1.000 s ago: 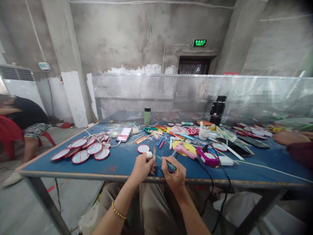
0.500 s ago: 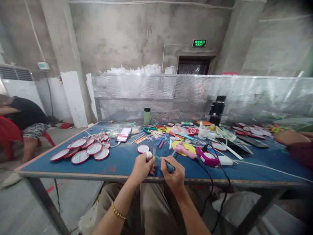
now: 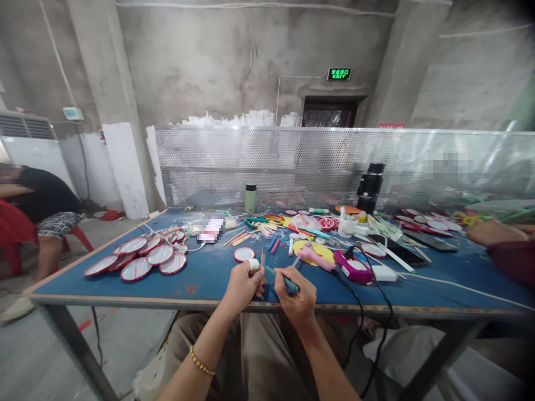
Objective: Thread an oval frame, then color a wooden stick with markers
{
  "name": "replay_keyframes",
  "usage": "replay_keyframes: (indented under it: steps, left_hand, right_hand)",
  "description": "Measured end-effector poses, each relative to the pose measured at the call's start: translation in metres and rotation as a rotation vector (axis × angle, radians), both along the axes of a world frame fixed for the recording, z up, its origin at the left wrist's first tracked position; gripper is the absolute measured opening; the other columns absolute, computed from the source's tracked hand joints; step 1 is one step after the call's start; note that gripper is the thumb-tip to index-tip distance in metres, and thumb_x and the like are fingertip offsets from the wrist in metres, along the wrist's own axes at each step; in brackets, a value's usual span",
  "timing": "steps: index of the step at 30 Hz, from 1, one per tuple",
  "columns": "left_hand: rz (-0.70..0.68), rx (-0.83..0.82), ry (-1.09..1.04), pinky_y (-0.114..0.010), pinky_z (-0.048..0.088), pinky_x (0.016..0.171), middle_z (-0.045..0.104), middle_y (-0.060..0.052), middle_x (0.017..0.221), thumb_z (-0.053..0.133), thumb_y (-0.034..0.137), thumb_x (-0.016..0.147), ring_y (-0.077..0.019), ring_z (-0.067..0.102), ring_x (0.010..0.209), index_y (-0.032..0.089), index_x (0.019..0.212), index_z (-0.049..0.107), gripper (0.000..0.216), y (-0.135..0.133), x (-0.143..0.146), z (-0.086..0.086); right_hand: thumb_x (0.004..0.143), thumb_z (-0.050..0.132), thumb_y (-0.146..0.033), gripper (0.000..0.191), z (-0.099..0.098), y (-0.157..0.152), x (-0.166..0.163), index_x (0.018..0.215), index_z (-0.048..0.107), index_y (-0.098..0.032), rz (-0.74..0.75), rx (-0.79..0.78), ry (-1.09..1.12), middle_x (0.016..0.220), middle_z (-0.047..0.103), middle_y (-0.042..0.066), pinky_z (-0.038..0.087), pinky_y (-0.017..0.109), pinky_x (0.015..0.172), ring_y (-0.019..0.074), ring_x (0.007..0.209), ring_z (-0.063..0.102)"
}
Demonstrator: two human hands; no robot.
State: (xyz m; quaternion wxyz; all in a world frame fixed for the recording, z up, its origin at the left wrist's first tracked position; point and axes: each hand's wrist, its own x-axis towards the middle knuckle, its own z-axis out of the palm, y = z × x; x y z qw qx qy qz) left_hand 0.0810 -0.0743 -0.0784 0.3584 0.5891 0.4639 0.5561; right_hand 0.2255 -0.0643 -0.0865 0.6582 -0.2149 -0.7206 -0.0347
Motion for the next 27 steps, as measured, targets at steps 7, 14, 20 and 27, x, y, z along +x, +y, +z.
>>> replay_keyframes:
  steps: [7, 14, 20, 27]
  left_hand:
    - [0.003, -0.008, -0.007, -0.021, 0.044, 0.040, 0.061, 0.002, 0.054, 0.059, 0.034, 0.077, -0.0114, 0.054, 0.039, 0.019, 0.066, 0.054, 0.019, -0.0005, -0.0001, 0.0010]
    - [0.001, -0.011, -0.021, -0.021, 0.044, 0.039, 0.062, 0.002, 0.055, 0.061, 0.036, 0.077, -0.0114, 0.055, 0.039, 0.019, 0.068, 0.055, 0.020, 0.0001, 0.0007, 0.0002]
    - [-0.017, -0.027, -0.027, -0.021, 0.044, 0.039, 0.059, 0.003, 0.049, 0.061, 0.039, 0.076, -0.0116, 0.054, 0.038, 0.019, 0.064, 0.054, 0.024, -0.0010, -0.0005, 0.0031]
    - [-0.023, -0.034, -0.031, -0.021, 0.043, 0.039, 0.059, 0.002, 0.047, 0.062, 0.039, 0.075, -0.0118, 0.054, 0.037, 0.019, 0.063, 0.054, 0.024, -0.0020, -0.0004, 0.0055]
  right_hand:
    - [0.088, 0.059, -0.007, 0.013, -0.0012, 0.0010, -0.0007, 0.085, 0.065, -0.019, -0.012, 0.005, -0.014, 0.069, 0.065, 0.001, 0.049, 0.024, 0.063, 0.0121, 0.061, 0.061]
    - [0.088, 0.058, -0.006, 0.014, 0.0005, -0.0021, -0.0001, 0.085, 0.065, -0.018, 0.006, -0.005, 0.035, 0.069, 0.066, 0.001, 0.050, 0.024, 0.064, 0.0124, 0.061, 0.062]
    - [0.088, 0.057, -0.007, 0.014, -0.0008, -0.0027, 0.0005, 0.085, 0.065, -0.018, 0.000, -0.020, 0.047, 0.069, 0.065, 0.001, 0.050, 0.024, 0.063, 0.0123, 0.061, 0.061]
    - [0.088, 0.058, -0.007, 0.013, -0.0013, -0.0037, -0.0008, 0.086, 0.065, -0.018, 0.015, -0.015, 0.026, 0.068, 0.064, 0.000, 0.049, 0.024, 0.064, 0.0121, 0.061, 0.060]
